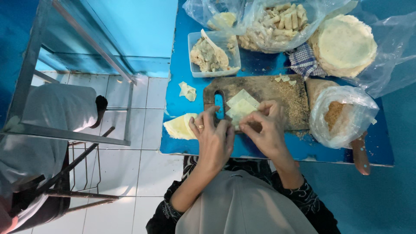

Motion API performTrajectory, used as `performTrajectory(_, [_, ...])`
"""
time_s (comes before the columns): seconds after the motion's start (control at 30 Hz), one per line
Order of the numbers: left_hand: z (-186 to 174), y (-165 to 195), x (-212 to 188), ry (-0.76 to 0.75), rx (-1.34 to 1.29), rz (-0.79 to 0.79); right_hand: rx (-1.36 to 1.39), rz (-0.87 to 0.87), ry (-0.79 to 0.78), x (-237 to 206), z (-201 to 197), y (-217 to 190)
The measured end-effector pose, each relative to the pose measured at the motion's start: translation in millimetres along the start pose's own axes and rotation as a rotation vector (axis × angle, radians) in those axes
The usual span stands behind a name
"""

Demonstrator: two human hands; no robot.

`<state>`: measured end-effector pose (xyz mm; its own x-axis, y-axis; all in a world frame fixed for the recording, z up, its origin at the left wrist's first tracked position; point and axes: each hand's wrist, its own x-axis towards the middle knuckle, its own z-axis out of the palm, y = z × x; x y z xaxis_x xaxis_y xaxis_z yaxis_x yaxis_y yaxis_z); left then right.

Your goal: The person sits at a small blue table and folds thin square dough pieces by hand on a wooden cutting board, pressing each fold closed and setting the folded piece aside. They repeatedly take new dough squares from a pile, fold them, and occasionally reach into nearby bags of dough pieces and a brown powdery filling.

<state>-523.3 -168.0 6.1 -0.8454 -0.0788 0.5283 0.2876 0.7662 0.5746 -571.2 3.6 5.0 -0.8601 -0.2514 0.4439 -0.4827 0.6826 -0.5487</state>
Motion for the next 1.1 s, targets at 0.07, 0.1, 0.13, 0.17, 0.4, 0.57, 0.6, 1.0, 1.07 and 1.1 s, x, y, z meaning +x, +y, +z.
performTrajectory(0.07, [2,-1,0,0.023,-0.007,0.009,0.128,0.071,-0.016,-1,-1,0])
performTrajectory(0.1, [2,-2,0,0.035,-0.009,0.013,0.076,0.038,-0.009,-1,-1,-1])
performTrajectory(0.13, [2,-3,-1,0.035,-0.002,0.046,0.024,0.003,-0.001,-3,-1,-2])
performTrajectory(0.17, [2,-5,-1,0.037,0.006,0.081,-0.028,-0.034,0.008,-5,-2,-2])
performTrajectory(0.4, [-5,-16,-5,-0.028,0.101,0.260,-0.111,-0.154,0.038,-12,-12,-6])
performTrajectory(0.57, [-2,-15,-2,-0.026,0.085,0.239,-0.028,-0.133,-0.009,-5,-12,-5])
performTrajectory(0.6, [-2,-14,-1,-0.029,0.069,0.228,-0.078,-0.148,-0.003,-5,-12,-5])
performTrajectory(1.0, [-5,-7,0,-0.061,0.048,0.192,-0.052,-0.153,0.036,-8,-15,-2])
performTrajectory(1.07, [-5,-7,1,-0.054,0.042,0.195,-0.078,-0.138,0.057,-8,-14,-1])
performTrajectory(1.1, [-5,-7,1,-0.051,0.040,0.195,-0.094,-0.138,0.057,-8,-13,-1])
